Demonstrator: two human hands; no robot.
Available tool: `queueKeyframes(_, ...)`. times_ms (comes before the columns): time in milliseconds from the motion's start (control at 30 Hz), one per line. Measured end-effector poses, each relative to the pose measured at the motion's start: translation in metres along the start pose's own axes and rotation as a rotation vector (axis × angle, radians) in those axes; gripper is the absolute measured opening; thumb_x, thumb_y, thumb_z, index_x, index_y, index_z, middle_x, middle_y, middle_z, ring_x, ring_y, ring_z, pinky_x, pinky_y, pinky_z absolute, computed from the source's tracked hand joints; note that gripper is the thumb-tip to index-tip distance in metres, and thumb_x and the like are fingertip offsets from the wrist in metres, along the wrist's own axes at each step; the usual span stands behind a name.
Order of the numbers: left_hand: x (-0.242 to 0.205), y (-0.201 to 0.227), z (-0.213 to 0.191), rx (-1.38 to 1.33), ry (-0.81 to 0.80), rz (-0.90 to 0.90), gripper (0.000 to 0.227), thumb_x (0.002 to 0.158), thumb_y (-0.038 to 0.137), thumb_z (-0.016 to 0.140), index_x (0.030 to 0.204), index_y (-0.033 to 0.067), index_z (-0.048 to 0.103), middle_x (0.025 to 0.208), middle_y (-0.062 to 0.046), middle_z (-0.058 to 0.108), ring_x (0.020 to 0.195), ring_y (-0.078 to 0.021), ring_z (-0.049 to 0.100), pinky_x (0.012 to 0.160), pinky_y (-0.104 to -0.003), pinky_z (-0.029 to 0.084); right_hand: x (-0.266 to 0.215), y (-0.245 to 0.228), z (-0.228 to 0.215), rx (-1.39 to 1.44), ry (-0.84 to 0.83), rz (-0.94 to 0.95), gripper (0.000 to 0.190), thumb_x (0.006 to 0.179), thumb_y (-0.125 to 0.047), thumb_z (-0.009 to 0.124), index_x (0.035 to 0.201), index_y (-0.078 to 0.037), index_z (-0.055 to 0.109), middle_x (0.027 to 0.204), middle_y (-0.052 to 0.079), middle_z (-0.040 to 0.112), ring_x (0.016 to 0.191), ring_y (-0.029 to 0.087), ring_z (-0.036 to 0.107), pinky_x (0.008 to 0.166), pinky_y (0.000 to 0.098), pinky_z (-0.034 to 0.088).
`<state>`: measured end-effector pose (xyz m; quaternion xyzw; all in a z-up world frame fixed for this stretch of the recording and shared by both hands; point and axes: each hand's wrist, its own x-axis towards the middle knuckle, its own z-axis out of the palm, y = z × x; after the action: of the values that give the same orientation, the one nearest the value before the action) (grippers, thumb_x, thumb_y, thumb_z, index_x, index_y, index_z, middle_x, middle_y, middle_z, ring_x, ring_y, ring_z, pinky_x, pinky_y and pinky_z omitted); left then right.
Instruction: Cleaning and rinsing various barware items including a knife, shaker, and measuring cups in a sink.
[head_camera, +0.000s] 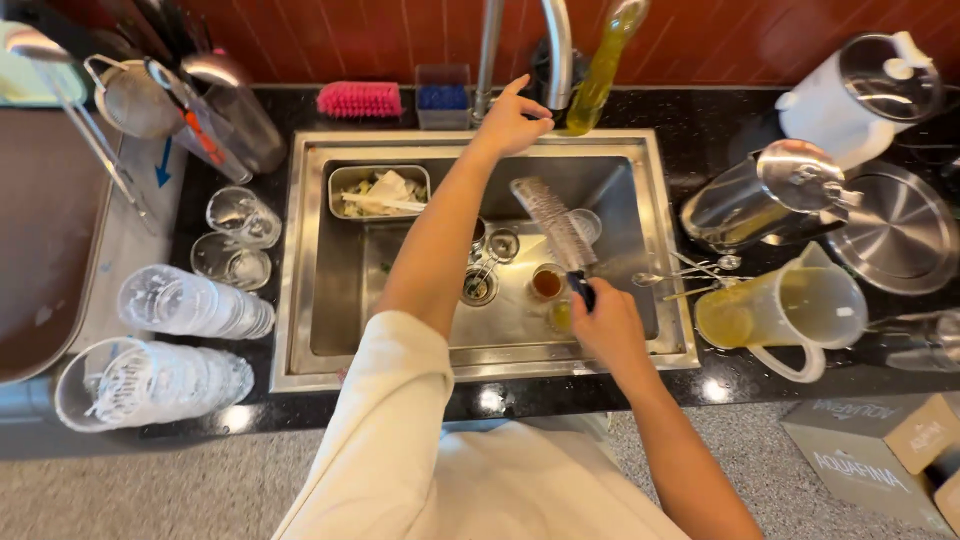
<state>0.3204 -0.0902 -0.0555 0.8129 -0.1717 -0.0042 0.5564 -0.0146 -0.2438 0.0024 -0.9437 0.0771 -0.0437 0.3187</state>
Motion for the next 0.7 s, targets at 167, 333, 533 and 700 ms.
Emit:
queueKeyframes(167,-0.002,0.024,-0.011,0.124,0.114,0.009,0.025,0.079,0.023,0.081,0.1,0.0102,0.083,0.161,-0.013,0.037,0.14,-0.0327,0.05,0.109,-0.039,0.046,0.005,0.008,0.007,-0.093,-0.05,0.014,0.03,0.091,-0.025,0.067,0.107,0.0,0.069,0.088,0.026,0.072,0.088,0.046,0.069,0.08,0.0531,0.054)
queueKeyframes(333,-0.005,0.012,-0.021,0.159,-0.061,0.017,0.028,0.076,0.022,0.084,0.102,0.0113,0.081,0.158,-0.012,0.035,0.134,-0.0318,0.052,0.109,-0.04,0.043,0.009,0.009,0.015,-0.142,-0.076,0.044,0.033,0.091,-0.027,0.067,0.111,0.0,0.067,0.094,0.027,0.071,0.091,0.048,0.068,0.082,0.0544,0.054)
queueKeyframes(533,-0.037,0.039,-0.029,0.223,-0.113,-0.021,0.029,0.083,0.023,0.075,0.111,0.0138,0.076,0.155,-0.003,0.046,0.103,-0.0288,0.072,0.101,-0.04,0.053,0.015,0.01,0.021,-0.148,-0.072,0.078,0.032,0.092,-0.029,0.067,0.109,-0.002,0.068,0.097,0.027,0.071,0.094,0.048,0.066,0.083,0.0554,0.053)
queueKeyframes(700,-0.022,0.021,-0.022,0.164,-0.007,0.137,0.029,0.082,0.022,0.084,0.108,0.0098,0.081,0.163,-0.01,0.026,0.126,-0.0353,0.057,0.102,-0.042,0.047,0.014,0.011,0.022,-0.145,-0.055,0.038,0.032,0.09,-0.029,0.067,0.11,-0.003,0.068,0.096,0.027,0.07,0.094,0.049,0.065,0.083,0.0559,0.052)
